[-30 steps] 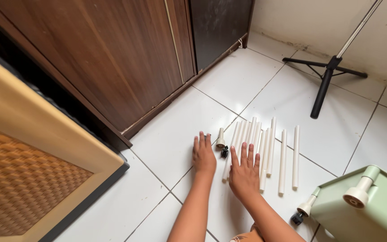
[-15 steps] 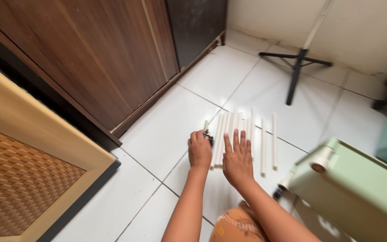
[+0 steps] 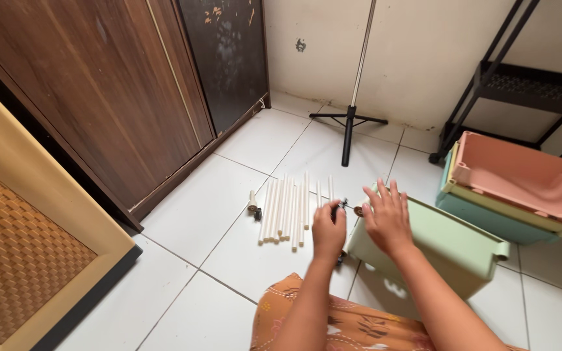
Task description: The person assembles a light green plastic storage box by inserting white plastic rods into the corners and attaching black caster wheels. The person works on the floor, handling the box and parts one at a time.
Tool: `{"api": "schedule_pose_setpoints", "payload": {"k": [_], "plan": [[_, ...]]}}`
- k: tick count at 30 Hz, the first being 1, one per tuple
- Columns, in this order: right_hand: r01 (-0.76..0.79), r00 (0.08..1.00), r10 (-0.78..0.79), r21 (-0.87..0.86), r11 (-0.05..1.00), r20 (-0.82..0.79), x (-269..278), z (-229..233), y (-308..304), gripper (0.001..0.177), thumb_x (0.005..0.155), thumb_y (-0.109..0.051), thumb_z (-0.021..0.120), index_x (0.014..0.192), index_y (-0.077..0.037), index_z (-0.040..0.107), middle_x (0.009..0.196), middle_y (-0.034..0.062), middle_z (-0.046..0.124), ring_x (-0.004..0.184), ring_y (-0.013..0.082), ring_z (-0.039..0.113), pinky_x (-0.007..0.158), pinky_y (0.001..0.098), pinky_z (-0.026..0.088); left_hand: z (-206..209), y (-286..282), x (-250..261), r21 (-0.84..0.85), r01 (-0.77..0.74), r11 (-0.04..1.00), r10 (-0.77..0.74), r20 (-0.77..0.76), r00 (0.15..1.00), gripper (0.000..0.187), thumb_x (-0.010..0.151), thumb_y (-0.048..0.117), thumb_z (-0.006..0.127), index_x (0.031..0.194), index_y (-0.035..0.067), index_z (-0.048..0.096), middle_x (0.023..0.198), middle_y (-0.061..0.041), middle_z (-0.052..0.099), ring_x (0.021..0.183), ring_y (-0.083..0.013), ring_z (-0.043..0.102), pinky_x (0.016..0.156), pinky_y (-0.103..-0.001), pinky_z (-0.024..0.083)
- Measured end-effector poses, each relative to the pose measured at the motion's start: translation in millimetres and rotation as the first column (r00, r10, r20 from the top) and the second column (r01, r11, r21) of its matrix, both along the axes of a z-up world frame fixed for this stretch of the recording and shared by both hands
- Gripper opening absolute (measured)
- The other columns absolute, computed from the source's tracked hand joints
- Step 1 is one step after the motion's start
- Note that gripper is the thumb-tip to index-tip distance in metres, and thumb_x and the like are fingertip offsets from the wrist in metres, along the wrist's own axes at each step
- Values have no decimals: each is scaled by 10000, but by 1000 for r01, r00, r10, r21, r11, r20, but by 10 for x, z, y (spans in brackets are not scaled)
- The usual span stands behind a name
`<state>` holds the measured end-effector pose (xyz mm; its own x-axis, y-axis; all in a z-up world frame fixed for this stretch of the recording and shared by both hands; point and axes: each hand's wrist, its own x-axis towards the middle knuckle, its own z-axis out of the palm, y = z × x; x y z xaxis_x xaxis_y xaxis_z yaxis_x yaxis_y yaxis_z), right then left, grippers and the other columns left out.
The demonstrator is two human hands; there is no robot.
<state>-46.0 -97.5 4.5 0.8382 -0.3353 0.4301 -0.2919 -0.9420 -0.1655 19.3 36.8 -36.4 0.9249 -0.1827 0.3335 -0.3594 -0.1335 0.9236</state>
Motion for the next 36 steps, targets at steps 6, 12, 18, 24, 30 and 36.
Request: {"api": "schedule_pose_setpoints", "payload": {"k": [6, 12, 18, 24, 30, 36], "plan": [[-86, 986, 80, -35, 996, -145, -186, -264, -250, 688, 959, -499, 519, 1577, -287, 307, 1618, 77, 349, 1510, 314, 253, 1201, 502, 198, -169, -88, -388, -31, 124, 992, -123, 12, 992, 290, 965, 191, 622, 1209, 40, 663, 1118, -149, 645, 927, -266, 688, 833, -361, 581], [-48, 990, 36, -89, 995, -133, -196, -278, -174, 687, 957, -518, 513, 1575, -299, 306, 1612, 73, 366, 1499, 313, 289, 1195, 519, 216, -122, -99, -378, -1, 111, 994, -111, 34, 993, 274, 975, 191, 631, 1202, 44, 678, 1110, -125, 666, 885, -239, 696, 822, -346, 576], [-41, 992, 29, -101, 994, -121, -210, -252, -140, 677, 955, -524, 500, 1568, -308, 309, 1612, 74, 357, 1499, 311, 279, 1194, 522, 197, -81, -91, -327, -7, 130, 991, -130, 47, 990, 259, 984, 184, 620, 1187, 40, 693, 1079, -121, 680, 900, -236, 691, 814, -346, 574], [-37, 994, 28, -89, 995, -101, -215, -247, -133, 660, 958, -564, 489, 1556, -331, 338, 1604, 75, 368, 1494, 310, 286, 1196, 513, 196, -20, -94, -301, -4, 138, 990, -138, -19, 990, 251, 992, 201, 630, 1173, 50, 717, 1071, -111, 698, 894, -217, 697, 789, -332, 569], [-49, 997, 50, 20, 999, -51, -204, -232, -144, 605, 963, -546, 509, 1524, -344, 411, 1587, 60, 410, 1492, 303, 306, 1209, 493, 200, 79, -77, -261, -101, 171, 980, -187, -171, 967, 232, 961, 180, 649, 1143, 62, 731, 1015, -92, 731, 822, -225, 731, 740, -333, 584], [-61, 997, 64, 58, 996, -52, -186, -248, -157, 567, 975, -479, 516, 1517, -333, 435, 1576, 66, 412, 1490, 303, 298, 1203, 494, 186, 101, -72, -282, 44, 112, 993, -114, 63, 991, 188, 935, 139, 693, 1092, 46, 740, 1021, -115, 729, 887, -265, 719, 760, -358, 578]]}}
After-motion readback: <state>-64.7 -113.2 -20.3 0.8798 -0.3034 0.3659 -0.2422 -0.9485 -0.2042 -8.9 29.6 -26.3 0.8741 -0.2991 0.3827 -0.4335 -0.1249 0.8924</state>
